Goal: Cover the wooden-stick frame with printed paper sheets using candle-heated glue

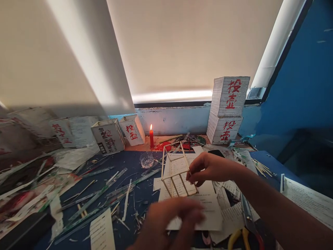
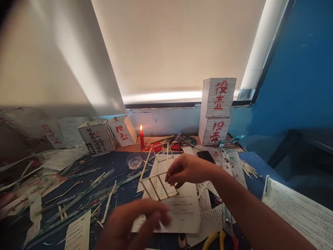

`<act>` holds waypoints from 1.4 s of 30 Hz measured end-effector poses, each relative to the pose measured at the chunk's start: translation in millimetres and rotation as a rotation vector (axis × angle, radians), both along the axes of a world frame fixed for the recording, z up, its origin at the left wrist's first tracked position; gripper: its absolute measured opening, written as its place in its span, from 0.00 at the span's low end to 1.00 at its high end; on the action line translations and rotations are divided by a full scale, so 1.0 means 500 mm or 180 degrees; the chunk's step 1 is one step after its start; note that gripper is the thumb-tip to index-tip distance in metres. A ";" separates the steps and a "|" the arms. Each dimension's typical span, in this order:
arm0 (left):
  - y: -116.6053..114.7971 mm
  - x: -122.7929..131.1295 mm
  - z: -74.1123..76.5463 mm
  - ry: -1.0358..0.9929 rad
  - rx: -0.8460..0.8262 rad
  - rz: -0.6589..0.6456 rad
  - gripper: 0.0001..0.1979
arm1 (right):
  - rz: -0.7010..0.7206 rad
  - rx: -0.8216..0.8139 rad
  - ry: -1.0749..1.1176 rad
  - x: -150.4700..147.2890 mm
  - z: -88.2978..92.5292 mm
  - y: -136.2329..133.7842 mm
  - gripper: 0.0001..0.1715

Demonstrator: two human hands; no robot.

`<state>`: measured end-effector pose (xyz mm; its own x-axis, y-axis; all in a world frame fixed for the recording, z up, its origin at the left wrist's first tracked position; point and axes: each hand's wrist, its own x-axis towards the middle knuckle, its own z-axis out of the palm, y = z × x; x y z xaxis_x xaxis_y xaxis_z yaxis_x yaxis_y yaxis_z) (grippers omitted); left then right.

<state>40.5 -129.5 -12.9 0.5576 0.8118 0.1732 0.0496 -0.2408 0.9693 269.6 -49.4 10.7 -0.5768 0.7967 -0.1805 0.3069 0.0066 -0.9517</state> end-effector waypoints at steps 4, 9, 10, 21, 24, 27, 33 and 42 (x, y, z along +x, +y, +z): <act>0.094 -0.025 0.036 -0.0366 0.1392 0.1574 0.07 | -0.0140 0.0037 -0.0150 -0.003 -0.012 -0.007 0.11; 0.180 -0.020 -0.029 -0.0406 0.0205 0.1975 0.19 | -0.0554 0.0680 -0.0528 -0.026 -0.036 -0.071 0.08; 0.189 -0.018 -0.046 -0.0464 -0.0153 0.1796 0.22 | -0.0632 0.0772 -0.0558 -0.029 -0.044 -0.089 0.07; 0.182 0.002 -0.095 -0.0639 -0.1275 0.0972 0.28 | -0.1991 0.1405 -0.2834 0.318 -0.056 -0.060 0.17; 0.184 -0.003 -0.092 -0.0626 -0.1252 0.0845 0.29 | -0.2126 0.1327 -0.3126 0.404 -0.090 -0.044 0.14; 0.185 -0.005 -0.090 -0.0598 -0.1278 0.0836 0.30 | -0.2017 0.1337 -0.3251 0.425 -0.130 -0.038 0.14; 0.184 0.002 -0.095 -0.0663 -0.1282 0.0976 0.29 | -0.1851 0.1459 -0.3519 0.419 -0.160 -0.008 0.15; 0.197 -0.006 -0.112 -0.0606 -0.1323 0.0828 0.29 | -0.1478 0.1351 -0.3434 0.413 -0.131 0.012 0.14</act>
